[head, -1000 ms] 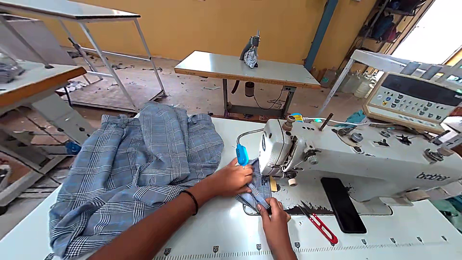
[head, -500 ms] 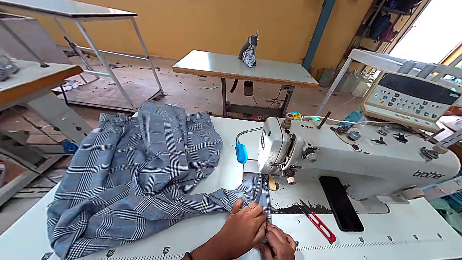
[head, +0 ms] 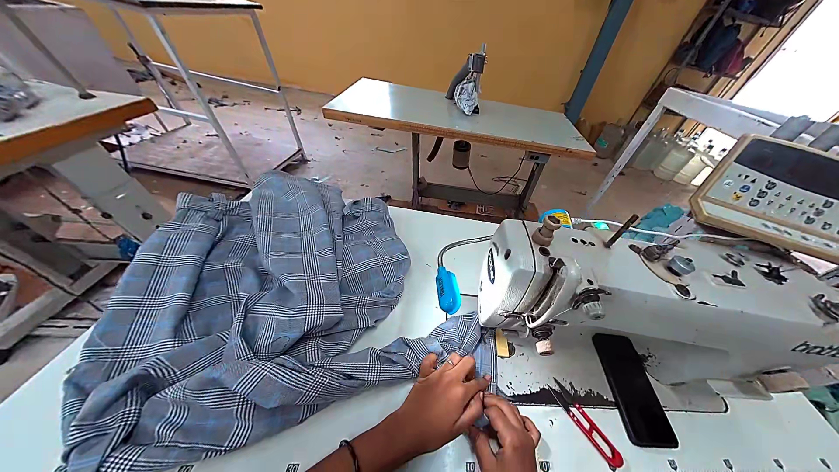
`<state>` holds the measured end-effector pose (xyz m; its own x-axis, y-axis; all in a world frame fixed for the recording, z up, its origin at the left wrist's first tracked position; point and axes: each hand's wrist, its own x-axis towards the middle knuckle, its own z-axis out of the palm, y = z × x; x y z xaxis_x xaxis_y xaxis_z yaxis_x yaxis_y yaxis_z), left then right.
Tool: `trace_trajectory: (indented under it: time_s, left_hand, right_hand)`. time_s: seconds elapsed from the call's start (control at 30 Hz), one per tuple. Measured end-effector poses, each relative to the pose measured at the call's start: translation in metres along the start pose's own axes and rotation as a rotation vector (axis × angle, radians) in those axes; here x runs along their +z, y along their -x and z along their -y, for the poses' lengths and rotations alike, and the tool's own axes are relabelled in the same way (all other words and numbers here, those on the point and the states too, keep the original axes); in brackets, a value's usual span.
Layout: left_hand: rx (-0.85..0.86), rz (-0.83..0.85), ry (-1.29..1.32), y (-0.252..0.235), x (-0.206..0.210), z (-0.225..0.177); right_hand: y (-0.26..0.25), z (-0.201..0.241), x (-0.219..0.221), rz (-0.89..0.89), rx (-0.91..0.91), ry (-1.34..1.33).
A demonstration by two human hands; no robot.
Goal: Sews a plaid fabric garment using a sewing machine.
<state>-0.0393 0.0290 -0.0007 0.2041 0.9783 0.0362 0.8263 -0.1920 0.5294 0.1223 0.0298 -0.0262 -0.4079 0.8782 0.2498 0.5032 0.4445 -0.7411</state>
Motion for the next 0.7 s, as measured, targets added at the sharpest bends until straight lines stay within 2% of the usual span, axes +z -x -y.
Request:
trace_trajectory:
  time_s: [0.23,0.4,0.53,0.7]
  left_hand:
    - [0.002,0.095,-0.044,-0.027,-0.013,0.018]
    - [0.153,-0.082,-0.104,-0.019,0.0,0.024]
    - [0.004,-0.129,-0.051,0.0,0.014,0.005]
    - [-0.047,-0.099,-0.024,-0.005,0.012,0.003]
  right_hand:
    - [-0.03,-0.012,0.009,-0.005,0.023,-0.01]
    - [-0.033,-0.007,-0.001,0.085,0.032,0.021]
    - [-0.017,-0.002,-0.001,0.039,-0.001,0.046]
    - [-0.023,-0.004,0.0,0.028,0.029,0.038]
